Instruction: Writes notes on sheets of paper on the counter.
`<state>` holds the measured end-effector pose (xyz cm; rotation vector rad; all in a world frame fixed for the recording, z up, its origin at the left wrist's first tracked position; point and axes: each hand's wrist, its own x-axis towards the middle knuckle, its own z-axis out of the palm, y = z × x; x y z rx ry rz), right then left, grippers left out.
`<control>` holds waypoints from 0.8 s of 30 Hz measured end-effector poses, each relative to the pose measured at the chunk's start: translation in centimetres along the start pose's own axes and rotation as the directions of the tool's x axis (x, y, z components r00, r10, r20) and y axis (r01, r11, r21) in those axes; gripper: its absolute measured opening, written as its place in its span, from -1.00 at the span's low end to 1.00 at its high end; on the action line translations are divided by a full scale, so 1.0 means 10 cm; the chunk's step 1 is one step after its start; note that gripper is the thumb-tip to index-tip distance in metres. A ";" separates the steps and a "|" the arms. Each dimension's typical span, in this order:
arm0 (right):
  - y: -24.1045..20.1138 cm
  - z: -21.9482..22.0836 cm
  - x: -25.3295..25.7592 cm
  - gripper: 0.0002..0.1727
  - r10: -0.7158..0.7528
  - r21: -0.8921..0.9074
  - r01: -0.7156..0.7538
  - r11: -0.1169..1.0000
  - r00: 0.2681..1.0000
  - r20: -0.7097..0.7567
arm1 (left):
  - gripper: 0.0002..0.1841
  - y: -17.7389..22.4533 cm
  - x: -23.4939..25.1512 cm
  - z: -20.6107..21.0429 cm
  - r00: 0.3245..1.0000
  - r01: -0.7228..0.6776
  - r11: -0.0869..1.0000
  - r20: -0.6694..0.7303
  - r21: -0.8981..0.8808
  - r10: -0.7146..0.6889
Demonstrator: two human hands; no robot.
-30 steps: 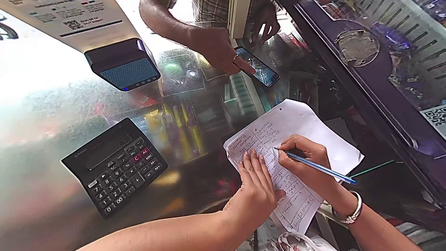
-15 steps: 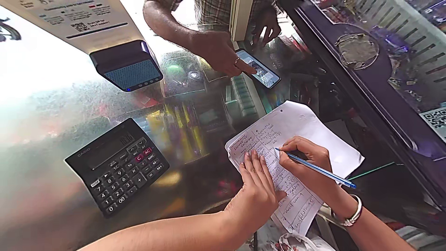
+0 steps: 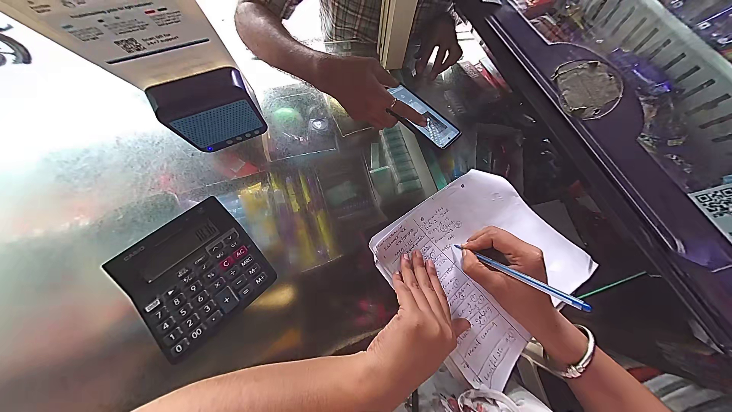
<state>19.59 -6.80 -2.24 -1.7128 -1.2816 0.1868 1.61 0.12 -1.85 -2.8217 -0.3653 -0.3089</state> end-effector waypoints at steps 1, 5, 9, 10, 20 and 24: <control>0.00 0.00 0.00 -0.88 0.000 -0.014 0.000 1.000 1.000 0.003 | -0.04 0.00 0.00 0.00 1.000 0.000 1.000 0.001 -0.003 0.000; 0.02 -0.03 0.04 -0.88 -0.007 -0.026 0.008 1.000 0.999 0.038 | -0.04 0.00 -0.01 0.02 1.000 0.000 1.000 -0.015 -0.004 0.000; 0.04 -0.03 0.04 -0.88 -0.009 -0.004 0.009 1.000 0.999 0.035 | -0.04 0.01 0.00 0.00 1.000 -0.006 1.000 0.004 -0.004 0.006; 0.04 -0.03 0.03 -0.88 -0.008 -0.006 0.009 1.000 0.999 0.034 | -0.04 0.01 0.00 0.00 1.000 -0.006 1.000 0.004 -0.002 0.006; 0.04 -0.03 0.02 -0.89 0.001 0.007 -0.001 1.000 1.000 0.002 | -0.03 0.02 -0.01 0.00 1.000 0.004 1.000 0.002 -0.016 -0.004; 0.03 -0.02 0.02 -0.87 -0.003 -0.013 0.002 1.000 0.999 -0.040 | -0.03 0.01 -0.01 0.02 1.000 0.006 1.000 -0.014 -0.016 -0.007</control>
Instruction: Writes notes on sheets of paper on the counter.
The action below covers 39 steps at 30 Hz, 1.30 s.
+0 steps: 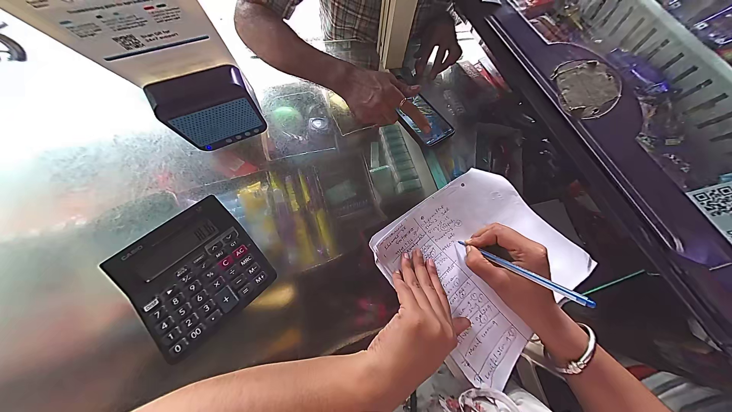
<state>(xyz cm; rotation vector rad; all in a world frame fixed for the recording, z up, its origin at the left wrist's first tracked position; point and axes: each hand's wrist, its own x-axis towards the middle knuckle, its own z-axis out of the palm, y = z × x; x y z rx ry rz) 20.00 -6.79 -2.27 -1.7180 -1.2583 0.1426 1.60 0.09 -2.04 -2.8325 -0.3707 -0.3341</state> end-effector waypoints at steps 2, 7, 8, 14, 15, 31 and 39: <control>0.00 0.01 0.00 -0.86 -0.006 -0.019 0.006 1.000 1.000 0.000 | -0.04 0.00 0.00 0.00 1.000 0.001 1.000 -0.006 -0.001 -0.001; -0.01 0.01 0.00 -0.86 -0.006 -0.040 0.006 0.999 1.000 0.012 | -0.06 0.00 0.00 -0.03 1.000 -0.002 1.000 0.022 0.013 0.002; -0.01 0.01 0.00 -0.86 -0.005 -0.036 0.005 0.999 1.000 0.014 | -0.06 0.00 0.00 -0.03 1.000 0.000 1.000 0.019 0.015 0.000; 0.00 0.01 0.00 -0.87 0.007 -0.030 -0.007 1.000 1.000 -0.004 | -0.06 0.00 0.00 -0.01 1.000 -0.003 1.000 -0.008 0.017 0.003; 0.00 0.01 0.00 -0.87 0.008 -0.031 -0.009 0.999 1.000 -0.009 | -0.06 0.00 0.00 0.00 1.000 0.000 1.000 -0.013 0.015 0.000; 0.01 0.01 0.01 -0.87 0.023 -0.029 -0.024 0.999 0.999 -0.041 | -0.04 0.00 0.01 -0.01 1.000 -0.004 1.000 0.011 0.012 0.004; 0.02 -0.04 0.03 -0.86 0.033 -0.028 -0.033 0.999 0.999 -0.008 | -0.03 0.00 0.01 -0.01 1.000 -0.004 1.000 0.013 0.016 0.004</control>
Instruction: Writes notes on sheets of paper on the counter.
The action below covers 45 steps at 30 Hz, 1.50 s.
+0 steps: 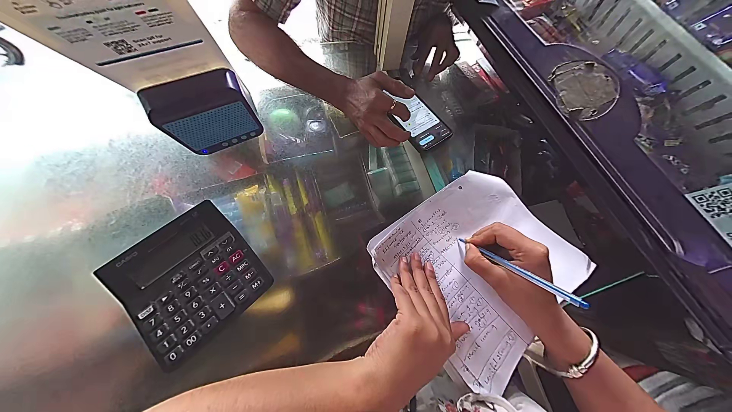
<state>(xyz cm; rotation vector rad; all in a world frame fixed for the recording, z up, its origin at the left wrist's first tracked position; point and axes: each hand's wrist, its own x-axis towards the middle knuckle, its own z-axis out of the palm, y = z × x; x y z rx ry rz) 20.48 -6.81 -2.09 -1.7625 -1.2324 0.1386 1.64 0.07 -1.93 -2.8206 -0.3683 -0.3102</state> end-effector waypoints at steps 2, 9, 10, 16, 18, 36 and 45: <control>0.03 -0.02 0.03 -0.86 -0.009 0.010 0.008 1.000 1.000 0.024 | -0.03 0.00 0.00 0.02 1.000 0.005 1.000 -0.008 -0.005 -0.005; 0.05 -0.01 0.01 -0.87 -0.023 0.030 0.023 0.999 1.000 0.015 | -0.03 0.01 0.00 0.01 1.000 0.004 1.000 -0.015 0.000 -0.004; 0.05 -0.02 0.01 -0.87 -0.018 0.025 0.018 1.000 1.000 0.014 | -0.03 0.00 0.00 0.01 1.000 0.005 1.000 -0.018 0.000 -0.005; 0.04 -0.01 0.02 -0.87 0.002 0.036 -0.002 0.999 1.000 -0.010 | -0.04 0.00 0.00 0.03 0.999 0.012 1.000 -0.039 -0.001 -0.012; 0.04 -0.02 0.01 -0.87 0.007 0.028 -0.007 1.000 1.000 -0.009 | -0.03 0.01 -0.01 0.01 0.999 0.011 1.000 -0.030 -0.003 -0.012; 0.03 -0.01 0.02 -0.88 0.019 0.028 -0.017 0.999 0.998 -0.053 | -0.03 -0.01 0.00 0.01 1.000 -0.006 1.000 -0.017 0.018 0.006; 0.03 0.00 0.03 -0.86 0.011 0.005 -0.011 1.000 0.999 -0.049 | -0.04 -0.01 0.00 0.00 1.000 -0.015 1.000 -0.003 0.013 0.015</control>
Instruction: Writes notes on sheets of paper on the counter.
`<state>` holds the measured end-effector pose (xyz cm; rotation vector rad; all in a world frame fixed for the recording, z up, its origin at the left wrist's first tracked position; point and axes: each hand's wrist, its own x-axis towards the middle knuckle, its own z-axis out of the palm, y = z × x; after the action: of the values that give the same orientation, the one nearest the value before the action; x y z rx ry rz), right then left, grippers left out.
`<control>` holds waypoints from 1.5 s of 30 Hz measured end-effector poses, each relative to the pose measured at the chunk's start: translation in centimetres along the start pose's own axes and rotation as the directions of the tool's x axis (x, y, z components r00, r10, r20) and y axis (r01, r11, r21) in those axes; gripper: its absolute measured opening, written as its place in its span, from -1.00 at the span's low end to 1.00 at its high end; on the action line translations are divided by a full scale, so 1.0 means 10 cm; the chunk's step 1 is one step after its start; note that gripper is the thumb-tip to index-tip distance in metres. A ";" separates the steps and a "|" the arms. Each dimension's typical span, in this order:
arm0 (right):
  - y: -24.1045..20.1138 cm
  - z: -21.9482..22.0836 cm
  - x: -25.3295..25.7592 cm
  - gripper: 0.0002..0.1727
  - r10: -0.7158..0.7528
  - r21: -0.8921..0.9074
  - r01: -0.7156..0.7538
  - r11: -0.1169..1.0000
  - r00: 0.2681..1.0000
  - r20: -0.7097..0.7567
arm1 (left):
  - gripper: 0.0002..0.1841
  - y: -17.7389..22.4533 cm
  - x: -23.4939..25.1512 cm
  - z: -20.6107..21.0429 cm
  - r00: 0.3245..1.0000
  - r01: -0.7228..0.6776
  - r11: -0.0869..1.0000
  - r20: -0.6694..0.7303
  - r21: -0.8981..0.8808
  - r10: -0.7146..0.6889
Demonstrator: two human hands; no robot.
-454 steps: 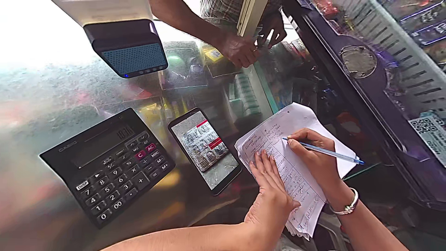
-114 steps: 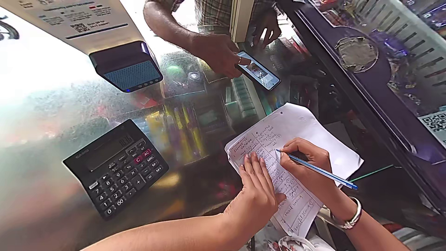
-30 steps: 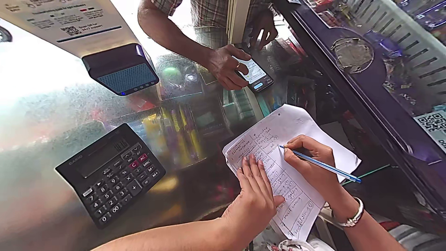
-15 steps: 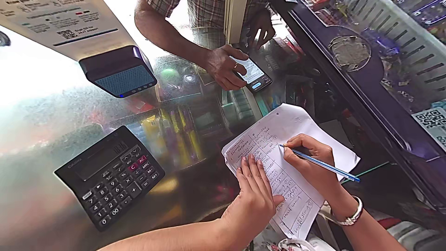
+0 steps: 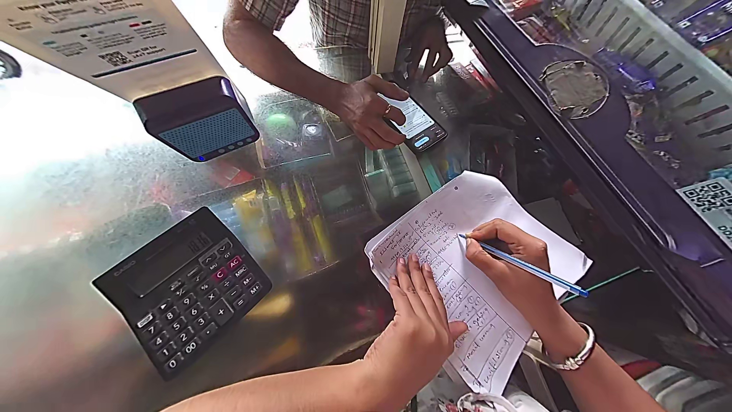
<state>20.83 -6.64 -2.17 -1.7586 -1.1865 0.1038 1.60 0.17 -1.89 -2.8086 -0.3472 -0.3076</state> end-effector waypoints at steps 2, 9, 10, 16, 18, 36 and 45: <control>0.00 0.00 -0.01 -0.86 0.002 -0.005 -0.002 1.000 1.000 0.003 | -0.03 0.00 -0.01 0.00 1.000 0.001 1.000 0.003 -0.002 -0.001; 0.01 -0.02 -0.01 -0.87 -0.013 0.006 0.012 1.000 1.000 0.006 | -0.04 0.00 0.00 0.00 1.000 0.002 1.000 0.002 -0.004 -0.002; 0.01 -0.02 0.00 -0.86 -0.010 0.004 0.010 1.000 1.000 0.006 | -0.04 0.00 -0.01 0.00 1.000 0.003 1.000 -0.004 -0.003 -0.003; 0.00 -0.03 -0.03 -0.87 -0.063 0.053 0.060 0.997 0.997 0.052 | -0.05 0.00 -0.01 0.00 1.000 0.006 1.000 -0.011 -0.007 -0.006; 0.01 -0.03 -0.05 -0.88 -0.129 0.105 0.113 0.988 0.977 0.170 | -0.05 0.00 -0.01 0.00 1.000 -0.002 1.000 0.005 -0.016 0.002; -0.11 -0.23 0.41 -0.92 0.168 0.087 -0.191 0.978 0.962 0.217 | -0.04 -0.02 0.00 -0.04 0.998 -0.013 0.997 0.060 -0.070 0.017; 0.04 0.10 0.67 -0.88 0.025 0.122 -0.061 0.991 0.960 0.277 | -0.04 -0.01 0.01 -0.08 0.996 -0.007 0.999 0.092 -0.052 0.012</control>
<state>24.02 -0.99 -0.29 -1.6929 -1.3074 0.4555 1.49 0.08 -1.09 -2.8810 -0.3505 -0.1877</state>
